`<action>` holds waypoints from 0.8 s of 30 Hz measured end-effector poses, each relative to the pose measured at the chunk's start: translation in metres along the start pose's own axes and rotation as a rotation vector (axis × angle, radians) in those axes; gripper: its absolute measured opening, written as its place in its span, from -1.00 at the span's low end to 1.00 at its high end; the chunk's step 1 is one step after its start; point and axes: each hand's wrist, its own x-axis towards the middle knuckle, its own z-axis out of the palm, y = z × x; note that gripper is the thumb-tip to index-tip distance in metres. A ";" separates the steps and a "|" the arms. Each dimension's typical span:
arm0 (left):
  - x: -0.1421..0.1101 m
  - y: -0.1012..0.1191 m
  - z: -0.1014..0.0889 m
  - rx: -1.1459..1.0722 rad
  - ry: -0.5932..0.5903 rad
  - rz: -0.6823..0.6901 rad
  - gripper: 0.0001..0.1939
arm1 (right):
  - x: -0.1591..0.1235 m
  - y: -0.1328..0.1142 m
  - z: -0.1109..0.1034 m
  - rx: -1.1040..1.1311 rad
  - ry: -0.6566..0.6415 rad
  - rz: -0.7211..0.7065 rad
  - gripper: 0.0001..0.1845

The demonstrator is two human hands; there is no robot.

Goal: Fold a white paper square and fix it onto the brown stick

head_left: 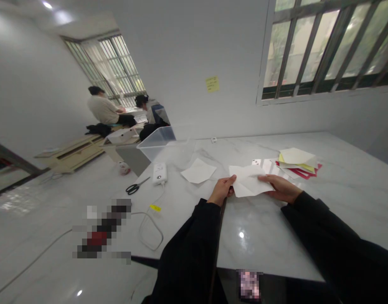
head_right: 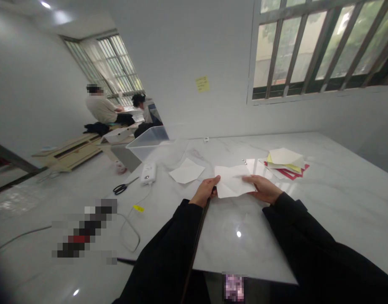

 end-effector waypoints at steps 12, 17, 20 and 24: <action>0.008 0.011 -0.002 0.000 -0.049 0.045 -0.44 | 0.001 -0.051 -0.098 -0.317 1.020 -0.785 -0.63; 0.014 0.012 -0.003 0.087 -0.083 0.075 -0.48 | -0.005 -0.069 -0.137 -1.041 1.144 -0.992 -0.48; 0.017 0.012 -0.004 0.110 -0.079 0.076 -0.49 | 0.011 -0.043 -0.148 -1.439 0.735 -0.639 -0.45; 0.019 0.009 -0.006 0.151 -0.052 0.101 -0.52 | 0.023 -0.012 -0.156 -1.626 0.585 -0.372 -0.36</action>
